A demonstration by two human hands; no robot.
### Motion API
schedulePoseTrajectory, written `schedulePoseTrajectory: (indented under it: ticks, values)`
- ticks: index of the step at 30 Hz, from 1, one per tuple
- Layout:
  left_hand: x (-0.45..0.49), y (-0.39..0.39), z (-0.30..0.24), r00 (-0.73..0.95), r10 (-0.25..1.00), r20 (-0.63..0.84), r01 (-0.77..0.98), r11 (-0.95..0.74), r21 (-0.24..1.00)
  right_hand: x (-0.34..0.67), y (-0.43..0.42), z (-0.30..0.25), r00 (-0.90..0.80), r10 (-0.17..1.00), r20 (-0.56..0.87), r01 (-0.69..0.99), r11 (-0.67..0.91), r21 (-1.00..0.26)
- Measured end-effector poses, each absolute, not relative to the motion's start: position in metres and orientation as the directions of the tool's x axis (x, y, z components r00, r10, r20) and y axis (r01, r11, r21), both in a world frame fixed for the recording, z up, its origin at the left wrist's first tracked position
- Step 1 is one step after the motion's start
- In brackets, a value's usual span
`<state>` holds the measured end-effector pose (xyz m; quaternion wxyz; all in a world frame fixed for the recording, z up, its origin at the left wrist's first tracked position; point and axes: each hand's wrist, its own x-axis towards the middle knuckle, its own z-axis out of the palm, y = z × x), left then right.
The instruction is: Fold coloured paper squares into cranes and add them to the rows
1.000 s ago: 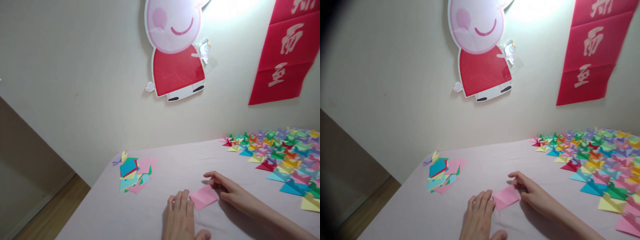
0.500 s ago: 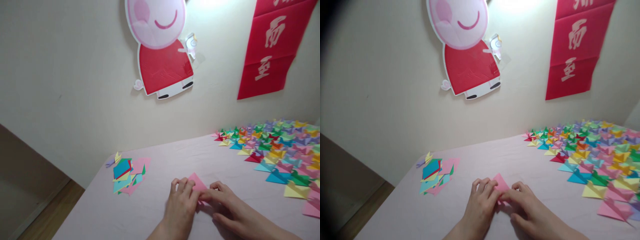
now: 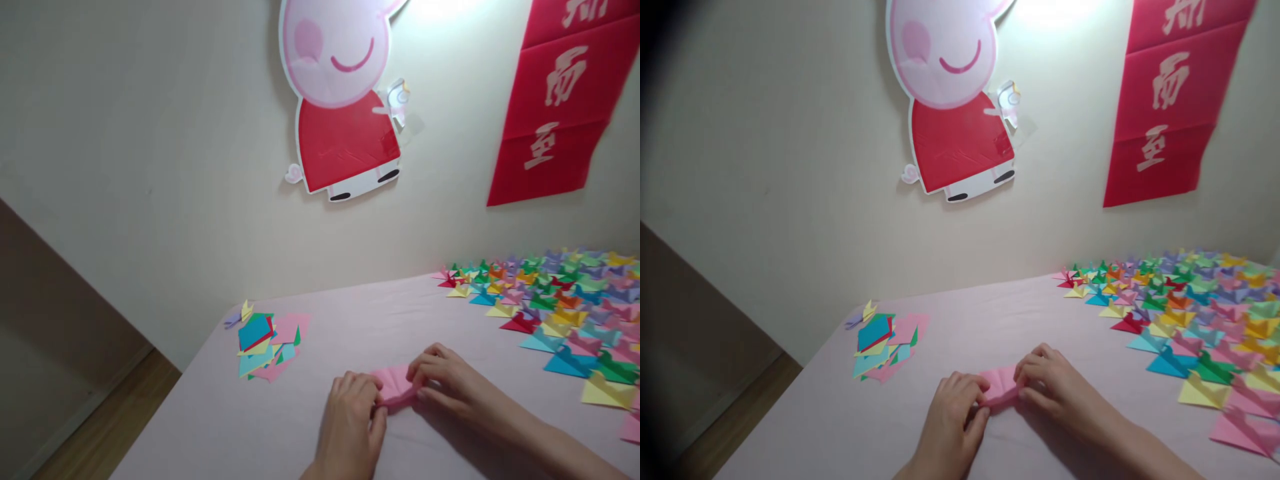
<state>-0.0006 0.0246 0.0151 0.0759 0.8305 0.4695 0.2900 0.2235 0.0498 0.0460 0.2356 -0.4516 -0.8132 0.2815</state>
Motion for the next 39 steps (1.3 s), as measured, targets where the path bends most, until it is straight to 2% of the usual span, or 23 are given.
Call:
schedulePoseTrajectory:
  ticks: [2,4,6,9,11,12,17,29,35,39]
  values:
    - [-0.002,0.024,0.015,0.381,0.832,0.404,0.739,-0.537,0.408,0.219,0.056,0.043,-0.43,0.895,0.117,0.623,0.388,-0.679]
    - [-0.004,0.023,0.013,0.39,0.814,0.43,0.769,-0.545,0.333,0.213,0.06,0.041,-0.394,0.913,0.103,0.648,0.356,-0.674]
    - [-0.005,0.023,0.006,0.452,0.729,0.514,0.789,-0.596,0.152,0.208,0.062,0.038,-0.358,0.929,0.094,0.67,0.326,-0.666]
    - [-0.004,0.023,-0.01,0.615,0.466,0.636,0.712,-0.675,-0.193,0.203,0.062,0.033,-0.294,0.952,0.084,0.708,0.276,-0.65]
    - [-0.002,0.025,-0.02,0.652,0.382,0.655,0.694,-0.649,-0.312,0.202,0.062,0.029,-0.267,0.961,0.077,0.721,0.252,-0.645]
    - [-0.002,0.027,-0.023,0.659,0.39,0.643,0.701,-0.628,-0.338,0.202,0.063,0.026,-0.255,0.964,0.076,0.723,0.242,-0.647]
    - [-0.003,0.033,-0.028,0.684,0.492,0.539,0.715,-0.6,-0.359,0.203,0.065,0.012,-0.21,0.975,0.077,0.717,0.207,-0.666]
    - [-0.008,0.034,-0.037,0.717,0.472,0.513,0.683,-0.625,-0.379,0.203,0.07,0.007,-0.215,0.972,0.092,0.712,0.221,-0.667]
    - [-0.004,0.034,-0.042,0.691,0.468,0.551,0.701,-0.621,-0.35,0.205,0.069,0.004,-0.236,0.966,0.109,0.698,0.246,-0.672]
    - [-0.003,0.032,-0.049,0.656,0.503,0.562,0.731,-0.607,-0.31,0.205,0.07,0.004,-0.297,0.944,0.144,0.692,0.317,-0.649]
